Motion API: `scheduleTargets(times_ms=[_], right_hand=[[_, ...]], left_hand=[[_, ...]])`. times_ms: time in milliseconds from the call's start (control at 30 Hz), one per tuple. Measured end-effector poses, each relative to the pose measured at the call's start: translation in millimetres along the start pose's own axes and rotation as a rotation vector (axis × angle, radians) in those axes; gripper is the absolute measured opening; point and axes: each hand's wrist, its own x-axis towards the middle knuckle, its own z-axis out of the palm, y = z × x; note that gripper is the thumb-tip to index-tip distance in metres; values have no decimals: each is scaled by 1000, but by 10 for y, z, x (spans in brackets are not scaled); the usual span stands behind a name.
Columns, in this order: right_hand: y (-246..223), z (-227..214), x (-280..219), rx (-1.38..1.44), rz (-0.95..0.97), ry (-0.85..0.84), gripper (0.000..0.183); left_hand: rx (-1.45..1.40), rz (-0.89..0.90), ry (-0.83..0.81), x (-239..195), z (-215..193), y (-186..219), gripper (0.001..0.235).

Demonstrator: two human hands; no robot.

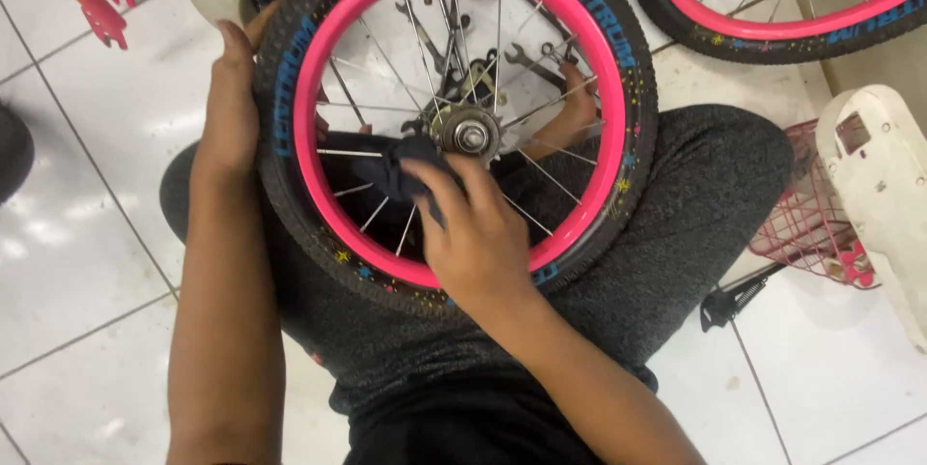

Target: The person sits on the floor and cleans a bicycle wheel with a dark cloth, wiping the tire, rim, and spokes. They then pick up a blue bicycle fender and wipe it with the cloth, dipping the cloth into a bucket of water to clean the fender thoroughly.

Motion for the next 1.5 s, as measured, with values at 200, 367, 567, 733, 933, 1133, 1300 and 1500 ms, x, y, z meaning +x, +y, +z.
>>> scheduleTargets(times_ms=[200,367,567,733,933,1133,1300,1500], right_hand=[[-196,221,-360,-39,-229,-322,37],[277,-314,-273,-120,51,-229,38],[468,-539,-421,-145,-101,-371,38],[522,-438,-512,-191,23,-178,32],[587,-796,-382,213,214,-420,28],[937,-873,-166,-75,280,-271,20],[1453,-1144,131,-152,284,289,23],[1708,-1354,773,141,495,-230,95]], left_hand=[[-41,-86,12,-28,19,84,109],[-30,-45,-4,28,-9,24,108],[17,-23,-32,116,-1,-47,100],[154,87,-4,42,18,-59,102],[-25,32,-81,73,-35,-115,90],[-210,-104,-137,93,-56,-32,90],[-309,-90,-85,110,-109,-28,94],[-244,45,-72,124,-164,133,101]])
